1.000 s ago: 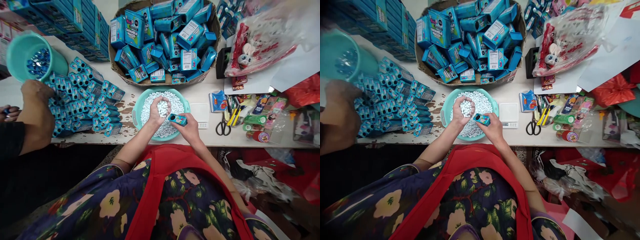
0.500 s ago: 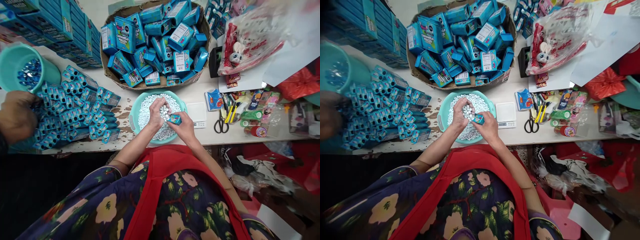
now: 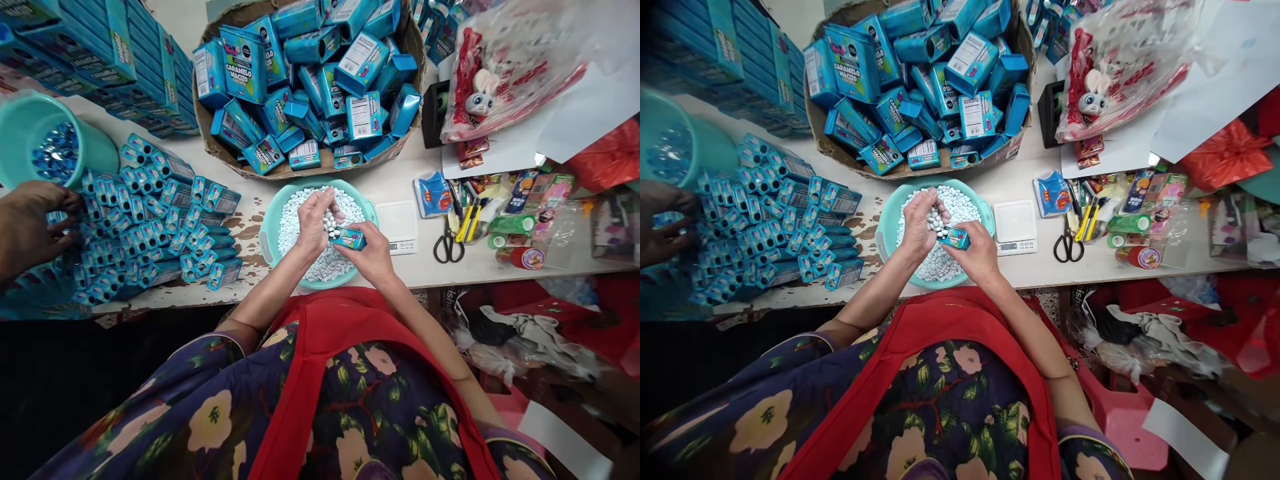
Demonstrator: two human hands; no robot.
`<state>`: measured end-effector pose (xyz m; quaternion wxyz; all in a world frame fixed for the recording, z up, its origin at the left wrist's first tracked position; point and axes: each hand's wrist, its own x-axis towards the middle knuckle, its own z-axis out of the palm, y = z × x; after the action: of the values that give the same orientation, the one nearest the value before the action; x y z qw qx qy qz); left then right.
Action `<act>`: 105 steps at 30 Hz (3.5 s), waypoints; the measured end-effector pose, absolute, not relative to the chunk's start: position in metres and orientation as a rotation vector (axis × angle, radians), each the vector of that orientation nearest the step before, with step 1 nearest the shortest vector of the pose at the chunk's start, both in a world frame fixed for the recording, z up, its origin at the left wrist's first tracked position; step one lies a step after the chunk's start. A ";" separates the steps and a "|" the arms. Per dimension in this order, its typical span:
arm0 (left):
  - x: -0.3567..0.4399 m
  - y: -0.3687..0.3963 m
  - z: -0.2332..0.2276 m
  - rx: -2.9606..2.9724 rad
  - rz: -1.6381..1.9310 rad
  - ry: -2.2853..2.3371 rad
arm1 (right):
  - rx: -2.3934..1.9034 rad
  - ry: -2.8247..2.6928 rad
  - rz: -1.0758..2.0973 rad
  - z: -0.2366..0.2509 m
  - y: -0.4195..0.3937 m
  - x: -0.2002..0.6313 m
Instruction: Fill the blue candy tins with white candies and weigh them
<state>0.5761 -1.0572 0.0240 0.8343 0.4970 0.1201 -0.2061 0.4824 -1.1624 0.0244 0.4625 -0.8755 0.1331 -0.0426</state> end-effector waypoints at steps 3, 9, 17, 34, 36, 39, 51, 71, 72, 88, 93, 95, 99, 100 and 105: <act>0.576 -1.057 0.028 1.065 -0.447 0.229 | -2.129 0.341 -0.114 0.026 -1.162 0.482; 0.573 -1.056 0.030 1.086 -0.412 0.191 | -2.102 0.362 -0.124 0.027 -1.160 0.483; 0.574 -1.057 0.035 1.086 -0.419 0.184 | -2.087 0.363 -0.162 0.026 -1.157 0.483; 0.585 -1.042 0.005 1.417 -0.225 0.049 | -1.851 0.401 -0.233 0.027 -1.167 0.459; 0.592 -1.042 -0.027 1.752 -0.270 -0.131 | -1.827 0.453 -0.267 0.027 -1.173 0.449; 0.586 -1.047 -0.064 2.249 -0.434 -0.563 | -1.834 0.470 -0.281 0.024 -1.179 0.440; 0.568 -1.037 -0.070 1.887 -0.462 0.002 | -2.013 0.512 -0.281 0.017 -1.186 0.437; 0.561 -1.050 0.023 1.008 -0.382 0.159 | -2.177 0.358 -0.195 0.021 -1.153 0.467; 0.561 -1.051 0.023 1.014 -0.377 0.145 | -2.174 0.358 -0.188 0.020 -1.154 0.467; 0.562 -1.069 0.031 1.151 -0.346 0.239 | -2.130 0.420 -0.200 0.017 -1.166 0.470; 0.565 -1.070 0.035 1.174 -0.326 0.267 | -2.108 0.419 -0.192 0.025 -1.165 0.475; 0.565 -1.070 0.037 1.170 -0.301 0.241 | -2.074 0.404 -0.197 0.026 -1.165 0.476; 0.569 -1.068 0.040 1.166 -0.289 0.224 | -1.960 0.399 -0.211 0.020 -1.165 0.477; 0.569 -1.068 0.041 1.175 -0.288 0.232 | -1.933 0.390 -0.221 0.017 -1.165 0.476; 0.567 -1.066 0.046 1.220 -0.231 0.187 | -1.846 0.363 -0.218 0.011 -1.164 0.476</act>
<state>0.5673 -1.0661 0.0456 0.8093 0.5707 0.0876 -0.1081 0.4761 -1.1643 0.0108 0.5841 -0.7911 0.1556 -0.0934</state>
